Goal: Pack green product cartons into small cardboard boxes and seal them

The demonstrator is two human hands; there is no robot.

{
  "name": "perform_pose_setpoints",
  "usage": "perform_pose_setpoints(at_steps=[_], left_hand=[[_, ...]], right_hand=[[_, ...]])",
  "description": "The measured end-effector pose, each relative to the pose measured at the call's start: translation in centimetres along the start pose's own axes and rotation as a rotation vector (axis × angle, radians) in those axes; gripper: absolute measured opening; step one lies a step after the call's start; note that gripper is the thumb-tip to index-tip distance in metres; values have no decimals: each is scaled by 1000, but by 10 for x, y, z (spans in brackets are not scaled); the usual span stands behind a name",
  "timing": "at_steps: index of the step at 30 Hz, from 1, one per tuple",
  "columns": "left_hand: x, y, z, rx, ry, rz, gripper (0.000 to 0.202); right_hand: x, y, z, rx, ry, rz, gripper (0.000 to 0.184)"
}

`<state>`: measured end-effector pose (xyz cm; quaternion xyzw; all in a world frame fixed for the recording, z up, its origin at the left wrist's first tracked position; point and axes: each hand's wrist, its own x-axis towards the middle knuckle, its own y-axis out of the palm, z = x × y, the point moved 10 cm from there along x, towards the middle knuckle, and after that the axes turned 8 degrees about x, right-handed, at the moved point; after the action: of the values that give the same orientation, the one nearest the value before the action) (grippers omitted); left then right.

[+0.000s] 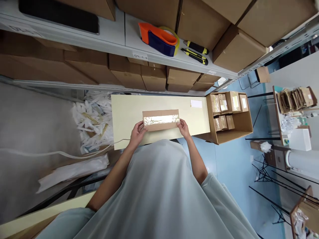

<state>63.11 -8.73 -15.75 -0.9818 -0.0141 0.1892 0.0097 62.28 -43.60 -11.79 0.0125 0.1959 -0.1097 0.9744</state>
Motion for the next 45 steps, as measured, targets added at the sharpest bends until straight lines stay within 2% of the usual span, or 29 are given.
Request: perform_pose_setpoints(at_steps=[5, 8, 11, 12, 14, 16, 18, 21, 24, 26, 28, 29, 31, 34, 36, 38, 39, 41, 45], left_hand=[[-7, 4, 8, 22, -13, 84, 77], [-12, 9, 7, 41, -26, 131, 98], [-11, 19, -8, 114, 20, 148, 120], [-9, 23, -14, 149, 38, 143, 119], [-2, 32, -24, 221, 49, 106, 99], [8, 39, -29, 294, 24, 23, 71], [19, 41, -29, 371, -20, -92, 54], [36, 40, -28, 480, -75, -245, 47], [55, 42, -26, 523, -136, -297, 43], [64, 45, -31, 550, -159, -340, 44], [67, 54, -46, 601, -133, -427, 52], [67, 64, -58, 633, -94, -468, 57], [68, 101, -85, 684, 21, -475, 60], [75, 187, -116, 714, 178, -286, 48], [80, 242, -127, 728, 214, -161, 43], [85, 285, -131, 746, 225, -75, 40], [87, 301, -131, 748, 222, -42, 39], [91, 321, -127, 746, 208, 2, 39], [98, 334, -110, 755, 163, 62, 41]], right_hand=[[-15, 14, 8, -68, -20, 17, 102], [-20, 18, 13, -72, 15, 34, 112], [-19, 10, 29, -88, -35, 61, 118], [-17, 3, 35, -100, -67, 64, 117], [-5, -13, 43, -134, -106, 57, 111], [14, -29, 40, -175, -84, 33, 102], [37, -40, 29, -211, -29, 21, 95], [69, -35, 13, -220, 0, 87, 84], [93, -27, 5, -245, 3, 210, 63], [111, -34, 4, -328, 11, 267, 49], [134, -54, 8, -445, -23, 260, 42], [149, -68, 12, -505, -51, 236, 39], [179, -91, 18, -619, -98, 214, 39], [217, -106, 13, -741, -122, 310, 43], [233, -106, 6, -750, -121, 376, 46], [242, -104, 1, -736, -128, 404, 45], [244, -102, -1, -738, -140, 416, 43], [245, -98, -4, -746, -169, 443, 39], [246, -95, -7, -746, -182, 491, 33]])
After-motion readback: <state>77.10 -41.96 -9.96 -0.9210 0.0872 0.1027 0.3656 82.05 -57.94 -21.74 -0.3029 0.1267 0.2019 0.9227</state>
